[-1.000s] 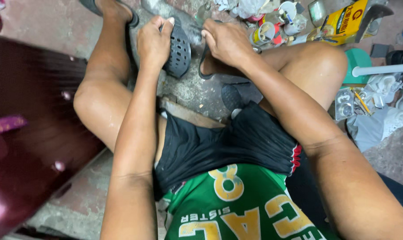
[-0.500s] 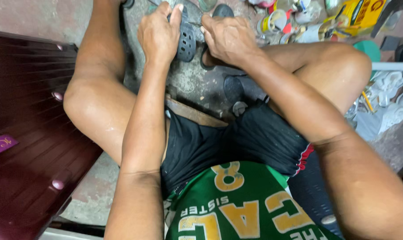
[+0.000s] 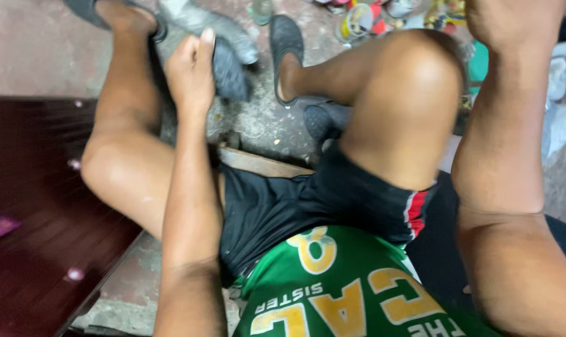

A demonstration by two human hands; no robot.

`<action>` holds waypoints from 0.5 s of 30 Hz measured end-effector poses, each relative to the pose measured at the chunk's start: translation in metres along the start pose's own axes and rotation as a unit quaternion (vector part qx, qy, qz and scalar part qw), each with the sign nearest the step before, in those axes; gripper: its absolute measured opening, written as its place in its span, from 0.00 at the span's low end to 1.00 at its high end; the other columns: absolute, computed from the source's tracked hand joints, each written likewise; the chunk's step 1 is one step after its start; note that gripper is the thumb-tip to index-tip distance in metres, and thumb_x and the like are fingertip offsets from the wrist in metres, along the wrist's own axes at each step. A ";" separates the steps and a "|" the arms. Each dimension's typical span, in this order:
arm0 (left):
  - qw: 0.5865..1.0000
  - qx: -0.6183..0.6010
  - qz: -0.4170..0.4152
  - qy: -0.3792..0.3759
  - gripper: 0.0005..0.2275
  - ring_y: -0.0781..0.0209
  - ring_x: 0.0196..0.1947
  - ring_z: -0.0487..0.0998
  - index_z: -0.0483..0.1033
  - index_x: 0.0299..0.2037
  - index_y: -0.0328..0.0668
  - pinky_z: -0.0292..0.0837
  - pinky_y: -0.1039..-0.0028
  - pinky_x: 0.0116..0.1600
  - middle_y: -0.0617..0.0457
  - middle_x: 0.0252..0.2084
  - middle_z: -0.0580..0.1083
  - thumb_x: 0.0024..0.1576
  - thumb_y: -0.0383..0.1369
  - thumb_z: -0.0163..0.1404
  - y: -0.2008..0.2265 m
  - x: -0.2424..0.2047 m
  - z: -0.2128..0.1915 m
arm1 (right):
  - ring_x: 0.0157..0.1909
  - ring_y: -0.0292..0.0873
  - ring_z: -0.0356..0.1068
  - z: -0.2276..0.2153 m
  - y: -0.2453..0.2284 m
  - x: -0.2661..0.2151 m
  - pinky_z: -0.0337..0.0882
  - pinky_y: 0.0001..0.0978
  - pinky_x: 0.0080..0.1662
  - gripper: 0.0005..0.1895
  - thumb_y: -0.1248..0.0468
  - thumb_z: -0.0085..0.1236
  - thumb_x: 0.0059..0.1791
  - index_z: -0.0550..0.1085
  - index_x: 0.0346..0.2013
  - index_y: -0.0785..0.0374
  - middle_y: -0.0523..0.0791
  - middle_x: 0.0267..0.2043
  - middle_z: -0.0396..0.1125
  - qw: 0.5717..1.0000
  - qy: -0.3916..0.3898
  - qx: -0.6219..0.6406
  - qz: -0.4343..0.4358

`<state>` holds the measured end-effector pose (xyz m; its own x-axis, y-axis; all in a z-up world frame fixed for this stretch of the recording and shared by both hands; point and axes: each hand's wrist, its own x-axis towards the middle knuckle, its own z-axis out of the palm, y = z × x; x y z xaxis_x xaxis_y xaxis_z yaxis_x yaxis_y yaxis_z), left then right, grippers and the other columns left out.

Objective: The person sits on the floor and cleans a black perforated slipper using a white cloth. They repeatedly wipe the sole and upper surfaces, rotate the slipper to access different areas, and occasionally pause to adjust their grip.

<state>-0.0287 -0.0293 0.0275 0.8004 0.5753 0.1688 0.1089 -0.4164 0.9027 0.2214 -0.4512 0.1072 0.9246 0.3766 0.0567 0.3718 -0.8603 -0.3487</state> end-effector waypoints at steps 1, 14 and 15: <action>1.000 -0.004 -0.012 -0.015 0.21 0.64 0.25 0.59 0.64 0.25 0.32 0.62 0.66 0.32 0.48 0.22 0.60 0.66 0.38 0.55 0.002 -0.006 -0.003 | 0.36 0.60 0.71 0.009 0.018 -0.004 0.68 0.52 0.37 0.10 0.60 0.48 0.55 0.73 0.43 0.64 0.57 0.35 0.71 1.000 -0.016 -0.005 0.005; 0.953 0.086 -0.046 -0.288 0.13 0.54 0.28 0.67 0.74 0.34 0.32 0.67 0.65 0.37 0.42 0.29 0.69 0.68 0.35 0.53 -0.034 -0.056 0.026 | 0.44 0.61 0.74 0.274 0.019 -0.166 0.71 0.54 0.46 0.10 0.62 0.49 0.48 0.74 0.43 0.56 0.55 0.40 0.74 0.961 -0.214 0.140 0.109; 0.950 0.089 -0.061 -0.292 0.13 0.53 0.28 0.68 0.74 0.34 0.32 0.67 0.65 0.38 0.41 0.29 0.70 0.68 0.35 0.53 -0.044 -0.057 0.029 | 0.43 0.63 0.73 0.285 0.021 -0.175 0.70 0.56 0.45 0.10 0.62 0.50 0.49 0.74 0.43 0.56 0.56 0.41 0.74 0.960 -0.216 0.126 0.124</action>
